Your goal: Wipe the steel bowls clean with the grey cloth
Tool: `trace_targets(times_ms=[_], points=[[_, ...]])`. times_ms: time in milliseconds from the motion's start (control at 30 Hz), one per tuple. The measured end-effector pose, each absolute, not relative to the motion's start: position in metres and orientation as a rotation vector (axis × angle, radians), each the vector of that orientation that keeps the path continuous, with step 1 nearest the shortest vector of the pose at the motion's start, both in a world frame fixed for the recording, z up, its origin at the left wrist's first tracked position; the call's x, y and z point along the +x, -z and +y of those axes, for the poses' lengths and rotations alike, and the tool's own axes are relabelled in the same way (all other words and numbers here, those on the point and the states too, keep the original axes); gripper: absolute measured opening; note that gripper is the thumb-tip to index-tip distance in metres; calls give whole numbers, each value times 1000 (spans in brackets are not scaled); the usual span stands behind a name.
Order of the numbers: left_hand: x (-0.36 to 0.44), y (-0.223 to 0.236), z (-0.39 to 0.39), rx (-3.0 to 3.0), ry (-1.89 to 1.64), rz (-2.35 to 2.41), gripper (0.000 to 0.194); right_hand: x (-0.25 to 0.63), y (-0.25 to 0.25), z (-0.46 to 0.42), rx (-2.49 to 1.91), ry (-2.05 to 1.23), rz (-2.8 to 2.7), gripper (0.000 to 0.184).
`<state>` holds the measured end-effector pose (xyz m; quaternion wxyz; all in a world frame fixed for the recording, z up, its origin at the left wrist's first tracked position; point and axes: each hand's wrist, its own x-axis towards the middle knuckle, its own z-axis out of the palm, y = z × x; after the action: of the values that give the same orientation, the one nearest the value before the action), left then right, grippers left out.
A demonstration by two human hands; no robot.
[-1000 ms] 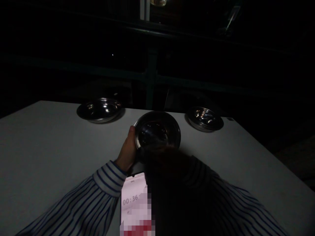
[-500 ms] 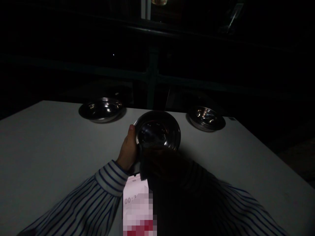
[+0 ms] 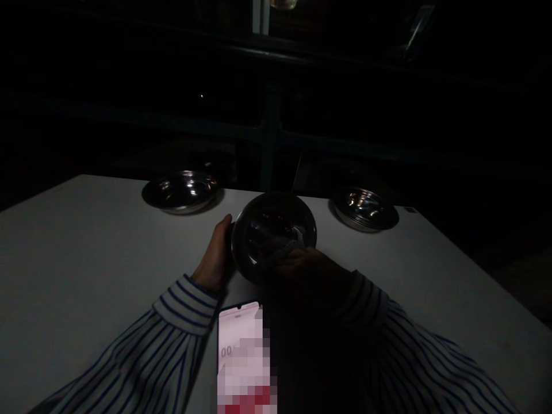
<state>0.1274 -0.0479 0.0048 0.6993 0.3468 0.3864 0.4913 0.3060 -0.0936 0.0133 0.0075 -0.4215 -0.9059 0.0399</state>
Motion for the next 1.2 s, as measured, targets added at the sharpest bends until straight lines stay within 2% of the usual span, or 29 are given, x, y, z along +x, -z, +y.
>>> trace_targets(times_ms=[100, 267, 400, 600, 833, 1200], points=[[136, -3, -51, 748, -1157, 855, 35, 302, -10, -93, -1323, -166, -2791, 22], [146, 4, -58, 735, -1075, 804, 47, 282, 7, -94, -1019, -117, -2597, 23], [144, 7, -57, 714, -1120, 853, 50, 278, 10, -97, -991, -64, -2563, 22], [142, 11, -47, 760, -1249, 904, 48, 302, -15, -98, -1372, -138, -2837, 17], [141, 17, -47, 789, -1297, 846, 44, 304, -19, -99, -1430, -167, -2899, 19], [129, 27, -41, 1041, -1252, 733, 54, 296, -28, -104, -1808, 241, -2807, 26]])
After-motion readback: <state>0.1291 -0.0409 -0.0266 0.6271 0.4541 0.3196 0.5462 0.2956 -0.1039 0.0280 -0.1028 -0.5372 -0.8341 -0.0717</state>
